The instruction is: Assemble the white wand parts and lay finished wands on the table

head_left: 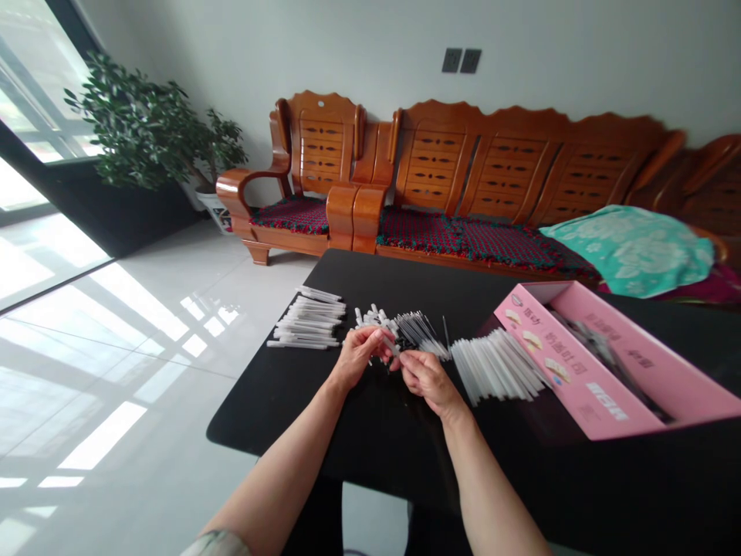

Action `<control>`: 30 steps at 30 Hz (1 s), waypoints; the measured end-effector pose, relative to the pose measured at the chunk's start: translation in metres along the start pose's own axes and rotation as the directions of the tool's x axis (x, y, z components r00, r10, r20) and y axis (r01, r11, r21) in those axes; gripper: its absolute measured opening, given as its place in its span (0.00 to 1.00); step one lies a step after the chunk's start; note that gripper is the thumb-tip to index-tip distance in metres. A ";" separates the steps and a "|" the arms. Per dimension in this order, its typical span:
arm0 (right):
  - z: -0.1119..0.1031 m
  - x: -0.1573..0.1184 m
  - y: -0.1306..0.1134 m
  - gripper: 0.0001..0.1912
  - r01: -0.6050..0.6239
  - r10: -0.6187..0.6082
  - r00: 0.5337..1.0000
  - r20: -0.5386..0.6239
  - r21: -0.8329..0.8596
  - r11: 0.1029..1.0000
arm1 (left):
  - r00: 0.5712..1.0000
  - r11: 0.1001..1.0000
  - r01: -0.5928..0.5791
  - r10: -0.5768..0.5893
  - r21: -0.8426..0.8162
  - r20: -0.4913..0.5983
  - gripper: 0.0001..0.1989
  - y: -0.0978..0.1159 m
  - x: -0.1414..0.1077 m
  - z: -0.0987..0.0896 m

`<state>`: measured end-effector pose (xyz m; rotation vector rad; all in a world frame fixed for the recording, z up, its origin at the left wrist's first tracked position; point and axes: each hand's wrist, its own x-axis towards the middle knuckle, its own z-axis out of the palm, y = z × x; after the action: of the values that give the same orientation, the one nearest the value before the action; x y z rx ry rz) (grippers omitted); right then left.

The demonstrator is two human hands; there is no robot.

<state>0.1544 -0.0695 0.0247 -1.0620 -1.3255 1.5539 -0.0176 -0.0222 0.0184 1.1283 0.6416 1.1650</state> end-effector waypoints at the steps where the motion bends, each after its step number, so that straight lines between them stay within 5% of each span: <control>1: 0.001 0.001 0.000 0.22 0.034 -0.035 0.999 -0.029 -0.049 0.998 | 1.000 1.000 -0.004 0.004 0.017 -0.021 0.22 -0.001 0.000 0.000; 7: 0.010 0.003 0.000 0.21 0.232 -0.369 0.916 -0.157 -0.545 0.806 | 0.991 1.000 0.010 -0.007 0.021 -0.132 0.22 -0.007 0.004 -0.005; 13: 0.009 0.003 0.002 0.22 0.122 -0.144 0.987 -0.075 -0.243 0.962 | 0.999 0.999 0.041 -0.041 -0.004 -0.014 0.23 -0.004 0.003 -0.006; 15: 0.008 0.003 0.001 0.22 0.135 -0.151 0.987 -0.053 -0.234 0.963 | 0.999 0.999 0.033 -0.032 0.001 -0.028 0.22 -0.004 0.003 -0.005; 22: 0.018 0.004 0.002 0.18 0.238 -0.494 0.859 -0.132 -0.752 0.614 | 0.984 1.000 -0.001 0.005 0.021 -0.180 0.22 -0.005 0.004 -0.004; 25: 0.017 0.004 0.003 0.19 0.239 -0.424 0.893 -0.147 -0.645 0.726 | 0.994 1.000 0.004 -0.003 0.008 -0.113 0.22 -0.004 0.004 -0.007; 28: 0.011 0.004 0.003 0.23 0.135 -0.177 0.980 -0.094 -0.344 0.929 | 1.000 1.000 0.018 -0.018 0.002 -0.022 0.22 -0.004 0.004 -0.007; 30: 0.008 0.003 0.002 0.24 0.071 -0.079 0.996 -0.029 -0.220 0.973 | 1.000 1.000 0.028 -0.028 0.009 0.005 0.22 -0.005 0.005 -0.006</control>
<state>0.1456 -0.0694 0.0229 -1.1553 -1.5201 1.3481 -0.0198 -0.0156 0.0119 1.1263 0.6569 1.1360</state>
